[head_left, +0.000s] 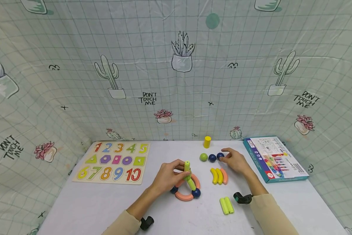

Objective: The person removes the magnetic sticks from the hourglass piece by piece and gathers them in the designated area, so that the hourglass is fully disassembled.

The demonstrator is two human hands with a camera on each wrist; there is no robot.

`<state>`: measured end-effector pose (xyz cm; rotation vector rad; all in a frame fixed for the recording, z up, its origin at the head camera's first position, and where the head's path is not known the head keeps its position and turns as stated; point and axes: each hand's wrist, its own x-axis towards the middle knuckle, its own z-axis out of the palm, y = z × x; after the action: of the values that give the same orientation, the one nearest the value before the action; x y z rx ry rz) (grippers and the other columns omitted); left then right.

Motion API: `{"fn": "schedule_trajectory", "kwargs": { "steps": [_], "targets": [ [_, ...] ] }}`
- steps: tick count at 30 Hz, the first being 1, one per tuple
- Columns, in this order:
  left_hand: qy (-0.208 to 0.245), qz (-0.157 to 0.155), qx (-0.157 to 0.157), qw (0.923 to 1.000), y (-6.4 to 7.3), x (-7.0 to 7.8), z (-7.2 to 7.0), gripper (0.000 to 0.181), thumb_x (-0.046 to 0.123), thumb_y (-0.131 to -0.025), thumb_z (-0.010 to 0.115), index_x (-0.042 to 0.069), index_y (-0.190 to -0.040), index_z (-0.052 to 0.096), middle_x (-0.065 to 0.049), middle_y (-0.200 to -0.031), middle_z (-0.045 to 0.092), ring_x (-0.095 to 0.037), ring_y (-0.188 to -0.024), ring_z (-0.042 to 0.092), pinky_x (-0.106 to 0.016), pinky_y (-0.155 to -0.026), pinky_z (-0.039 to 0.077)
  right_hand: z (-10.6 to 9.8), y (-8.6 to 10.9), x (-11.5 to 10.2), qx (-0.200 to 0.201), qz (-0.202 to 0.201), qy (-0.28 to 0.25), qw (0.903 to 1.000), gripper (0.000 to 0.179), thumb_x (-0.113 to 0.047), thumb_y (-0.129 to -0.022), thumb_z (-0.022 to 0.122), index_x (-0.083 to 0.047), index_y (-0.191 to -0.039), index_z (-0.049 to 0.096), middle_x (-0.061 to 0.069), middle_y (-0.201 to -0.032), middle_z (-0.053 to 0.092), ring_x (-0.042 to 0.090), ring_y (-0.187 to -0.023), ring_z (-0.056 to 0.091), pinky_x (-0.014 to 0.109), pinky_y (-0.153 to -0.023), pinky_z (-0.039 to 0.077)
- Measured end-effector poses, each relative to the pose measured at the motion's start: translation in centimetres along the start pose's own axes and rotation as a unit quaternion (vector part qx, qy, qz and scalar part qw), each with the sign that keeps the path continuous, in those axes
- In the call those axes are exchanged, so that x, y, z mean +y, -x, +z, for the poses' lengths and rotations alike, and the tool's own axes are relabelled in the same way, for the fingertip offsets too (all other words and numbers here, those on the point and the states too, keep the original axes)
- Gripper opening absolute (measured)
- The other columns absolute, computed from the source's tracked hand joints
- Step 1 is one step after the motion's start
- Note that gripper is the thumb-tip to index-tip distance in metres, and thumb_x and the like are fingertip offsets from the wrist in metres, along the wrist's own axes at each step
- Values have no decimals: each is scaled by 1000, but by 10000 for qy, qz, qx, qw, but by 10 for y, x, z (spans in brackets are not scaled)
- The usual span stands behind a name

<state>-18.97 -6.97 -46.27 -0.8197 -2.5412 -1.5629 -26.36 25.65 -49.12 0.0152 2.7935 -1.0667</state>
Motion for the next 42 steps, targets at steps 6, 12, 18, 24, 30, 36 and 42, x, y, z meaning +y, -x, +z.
{"fn": "schedule_trajectory", "kwargs": {
  "steps": [6, 12, 18, 24, 30, 36, 42],
  "targets": [
    [-86, -130, -23, 9999, 1, -2, 2, 24, 23, -92, 76, 11, -112, 68, -2, -103, 75, -18, -100, 71, -17, -75, 56, 0, 10, -20, 606, -686, -303, 9953, 41, -31, -100, 63, -12, -136, 60, 10, -102, 61, 22, -82, 54, 30, -67, 46],
    [-68, -130, -97, 9998, 1, -6, 3, 31, 24, -88, 80, 12, -114, 69, -1, -106, 74, -16, -101, 71, -20, -77, 57, 13, 38, -66, 148, -1774, -789, 9809, 33, -33, -100, 64, -16, -128, 66, 1, -101, 65, 18, -81, 56, 27, -67, 48],
    [-597, 1, -211, 9980, 2, -9, 2, 29, 34, -87, 81, 17, -109, 73, 9, -93, 70, -17, -84, 65, -21, -68, 53, 34, 61, -100, -775, -2711, -998, 9542, 30, -37, -99, 65, -23, -126, 67, -7, -111, 68, 14, -94, 62, 31, -79, 53],
    [-653, -76, -291, 9974, 2, -12, 2, 24, 39, -86, 80, 22, -101, 71, 10, -77, 60, -17, -69, 56, -19, -56, 40, 48, 67, -113, -1031, -2957, -1215, 9419, 23, -33, -96, 69, -24, -118, 69, -9, -106, 67, 14, -91, 62, 32, -75, 52],
    [-542, -111, -362, 9978, 3, -12, 4, 23, 39, -87, 80, 24, -100, 70, 9, -74, 58, -13, -66, 52, -19, -54, 36, 52, 70, -113, -849, -3037, -1260, 9406, 20, -31, -95, 71, -23, -114, 71, -7, -103, 66, 16, -89, 60, 32, -73, 51],
    [-526, -179, -388, 9977, 3, -11, 4, 22, 37, -88, 79, 23, -102, 71, 8, -76, 59, -12, -67, 52, -19, -54, 36, 50, 74, -116, -728, -3198, -1038, 9390, 20, -31, -96, 69, -22, -114, 71, -10, -104, 65, 12, -89, 59, 30, -72, 50],
    [-584, -176, -377, 9974, 3, -11, 3, 20, 35, -88, 79, 23, -102, 72, 8, -79, 62, -13, -68, 54, -19, -54, 39, 49, 78, -120, -660, -3341, -824, 9366, 21, -31, -96, 69, -18, -113, 72, -12, -103, 64, 9, -88, 58, 25, -67, 49]
  ]
}}
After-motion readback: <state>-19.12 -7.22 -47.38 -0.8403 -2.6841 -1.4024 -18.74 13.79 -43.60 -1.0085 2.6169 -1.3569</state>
